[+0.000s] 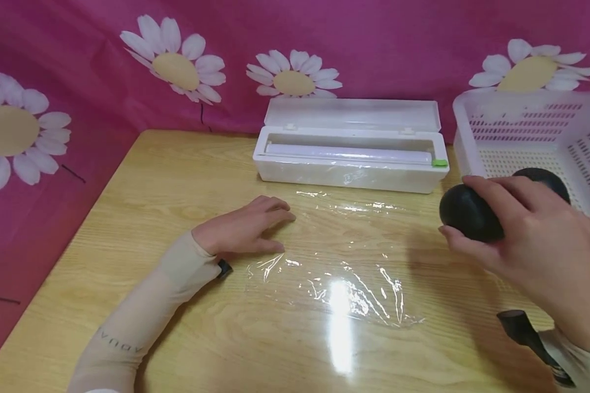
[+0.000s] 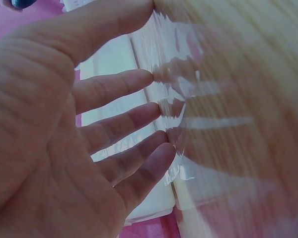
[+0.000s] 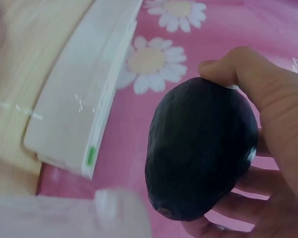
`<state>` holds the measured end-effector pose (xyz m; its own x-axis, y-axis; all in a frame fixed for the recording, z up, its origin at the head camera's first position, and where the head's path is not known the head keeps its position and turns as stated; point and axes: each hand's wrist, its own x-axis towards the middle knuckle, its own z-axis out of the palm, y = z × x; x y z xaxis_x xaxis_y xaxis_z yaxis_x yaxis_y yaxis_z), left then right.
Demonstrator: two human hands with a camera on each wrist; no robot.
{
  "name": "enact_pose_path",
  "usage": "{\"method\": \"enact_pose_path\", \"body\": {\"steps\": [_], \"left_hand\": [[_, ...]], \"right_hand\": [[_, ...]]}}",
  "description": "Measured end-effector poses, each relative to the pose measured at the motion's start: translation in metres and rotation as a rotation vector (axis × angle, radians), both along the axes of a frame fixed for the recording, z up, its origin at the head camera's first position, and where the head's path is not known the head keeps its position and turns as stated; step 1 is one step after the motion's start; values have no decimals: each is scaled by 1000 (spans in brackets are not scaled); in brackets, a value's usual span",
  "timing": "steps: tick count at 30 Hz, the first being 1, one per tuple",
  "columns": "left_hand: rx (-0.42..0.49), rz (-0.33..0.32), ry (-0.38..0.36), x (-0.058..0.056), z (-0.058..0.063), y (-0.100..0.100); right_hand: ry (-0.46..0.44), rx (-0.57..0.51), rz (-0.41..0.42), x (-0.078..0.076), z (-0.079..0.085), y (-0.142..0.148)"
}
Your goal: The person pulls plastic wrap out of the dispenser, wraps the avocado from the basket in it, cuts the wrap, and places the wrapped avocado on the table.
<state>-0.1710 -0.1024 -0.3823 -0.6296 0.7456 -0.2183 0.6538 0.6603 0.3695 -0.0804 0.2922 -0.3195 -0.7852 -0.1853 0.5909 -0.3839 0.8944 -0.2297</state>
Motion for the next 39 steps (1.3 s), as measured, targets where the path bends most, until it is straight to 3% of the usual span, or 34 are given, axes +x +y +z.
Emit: {"method": "enact_pose_path", "body": {"steps": [8, 13, 22, 39], "left_hand": [[-20, -5, -7, -2, 4, 1], [-25, -7, -11, -3, 4, 1], [-7, -11, -1, -3, 2, 2], [-7, 0, -1, -1, 0, -2]], "right_hand": [[23, 173, 83, -5, 10, -33], [20, 178, 179, -7, 11, -53], [47, 170, 323, -15, 0, -79], [-43, 215, 439, -9, -24, -110]]}}
